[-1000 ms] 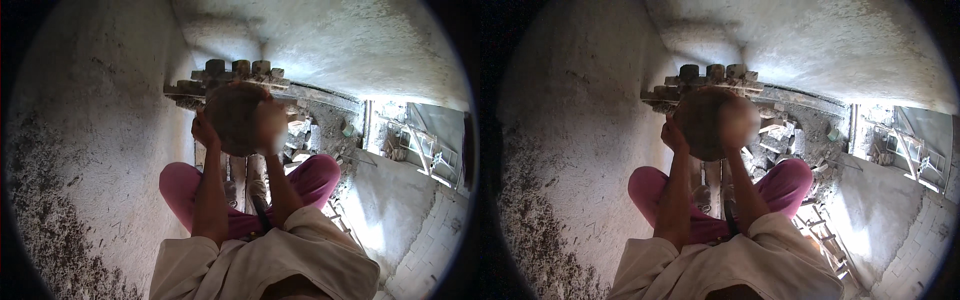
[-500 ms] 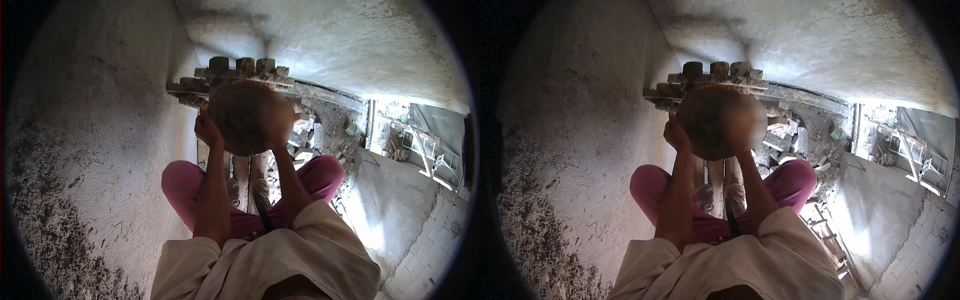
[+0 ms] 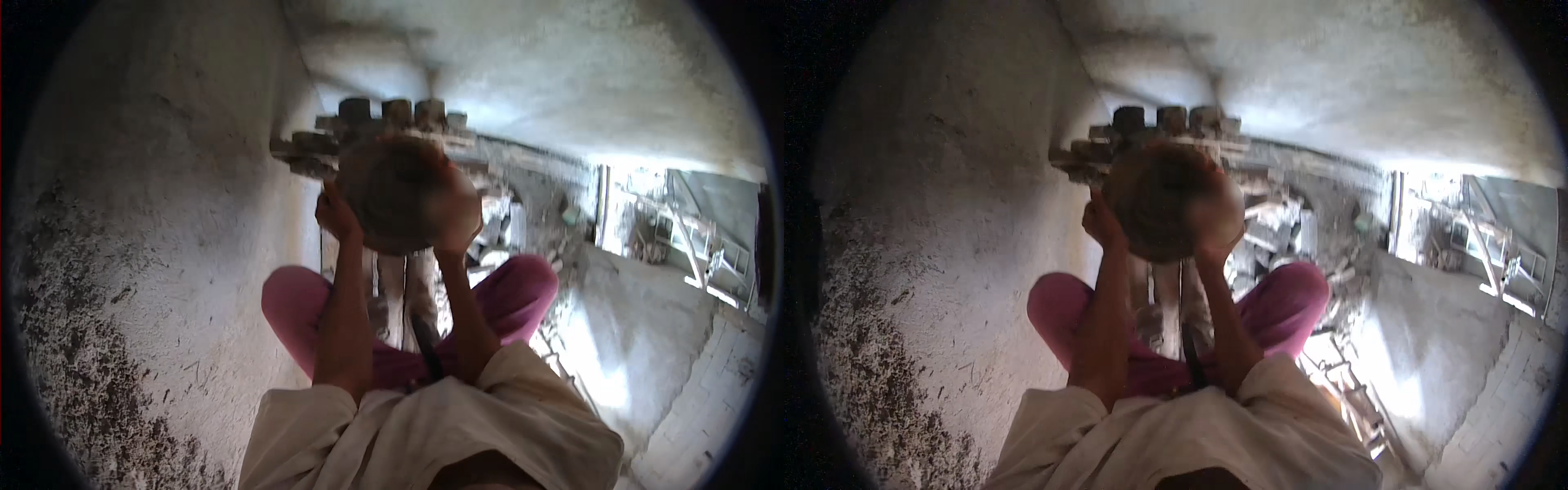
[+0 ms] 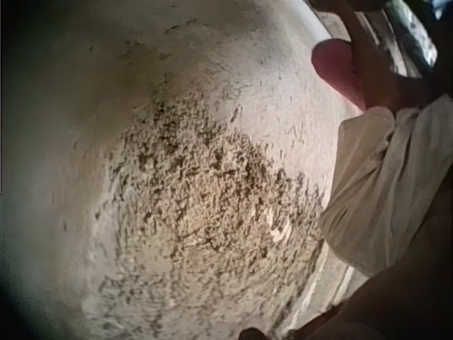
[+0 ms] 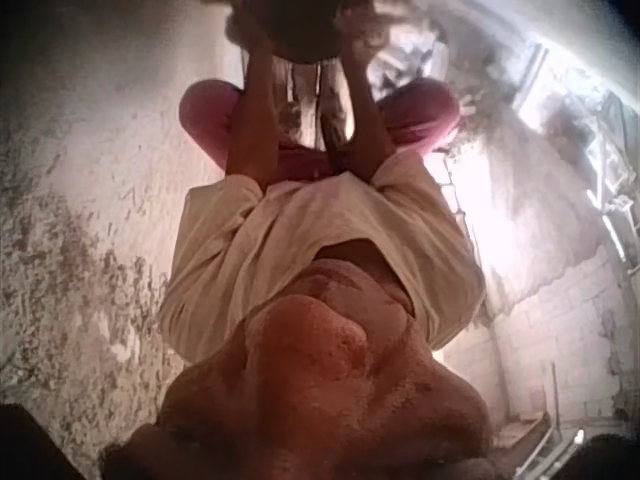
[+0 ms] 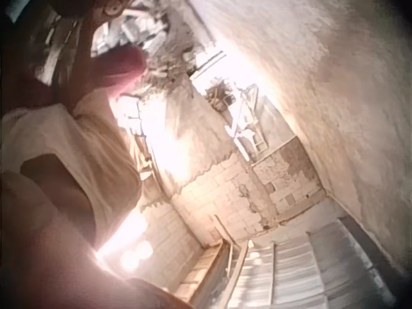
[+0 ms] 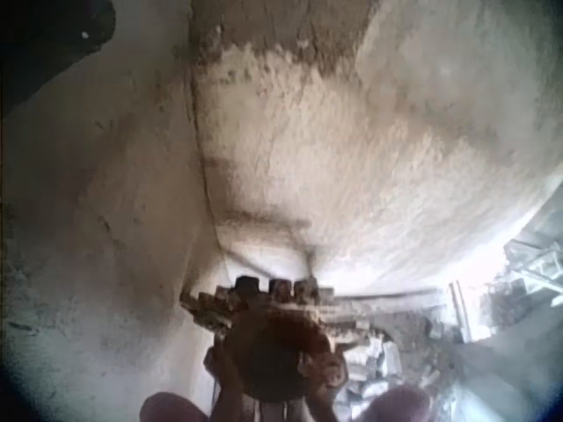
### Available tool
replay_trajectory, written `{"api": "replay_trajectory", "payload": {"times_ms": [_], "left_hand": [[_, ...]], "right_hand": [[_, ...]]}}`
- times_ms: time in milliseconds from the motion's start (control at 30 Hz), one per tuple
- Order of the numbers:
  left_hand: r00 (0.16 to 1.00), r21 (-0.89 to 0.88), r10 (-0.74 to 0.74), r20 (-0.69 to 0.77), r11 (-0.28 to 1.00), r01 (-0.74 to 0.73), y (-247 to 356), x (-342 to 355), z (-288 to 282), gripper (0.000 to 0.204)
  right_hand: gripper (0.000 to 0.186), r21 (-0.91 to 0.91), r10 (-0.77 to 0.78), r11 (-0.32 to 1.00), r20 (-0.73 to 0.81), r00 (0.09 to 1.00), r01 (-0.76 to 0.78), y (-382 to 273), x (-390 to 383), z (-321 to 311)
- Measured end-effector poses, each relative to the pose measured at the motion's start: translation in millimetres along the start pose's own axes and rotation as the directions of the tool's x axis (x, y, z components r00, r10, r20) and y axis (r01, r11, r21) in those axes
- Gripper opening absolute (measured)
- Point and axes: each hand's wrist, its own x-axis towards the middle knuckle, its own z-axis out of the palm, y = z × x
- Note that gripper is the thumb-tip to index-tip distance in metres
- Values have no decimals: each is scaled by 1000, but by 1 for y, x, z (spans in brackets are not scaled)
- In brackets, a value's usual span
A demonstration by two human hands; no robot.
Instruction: The person applies plaster onto a wall and ceiling using a trowel from a bucket, then pours water into another container and mixes mortar with the trowel.
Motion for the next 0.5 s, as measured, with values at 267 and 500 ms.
{"api": "replay_trajectory", "payload": {"times_ms": [267,500], "left_hand": [[996,-11,-76,37,997,77,26,-10,-5,64],[996,21,-66,56,998,65,14,-6,4,62]], "right_hand": [[22,124,51,990,148,988,-70,-93,16,-9],[17,208,-38,978,218,975,-9,-15,77,55]]}}
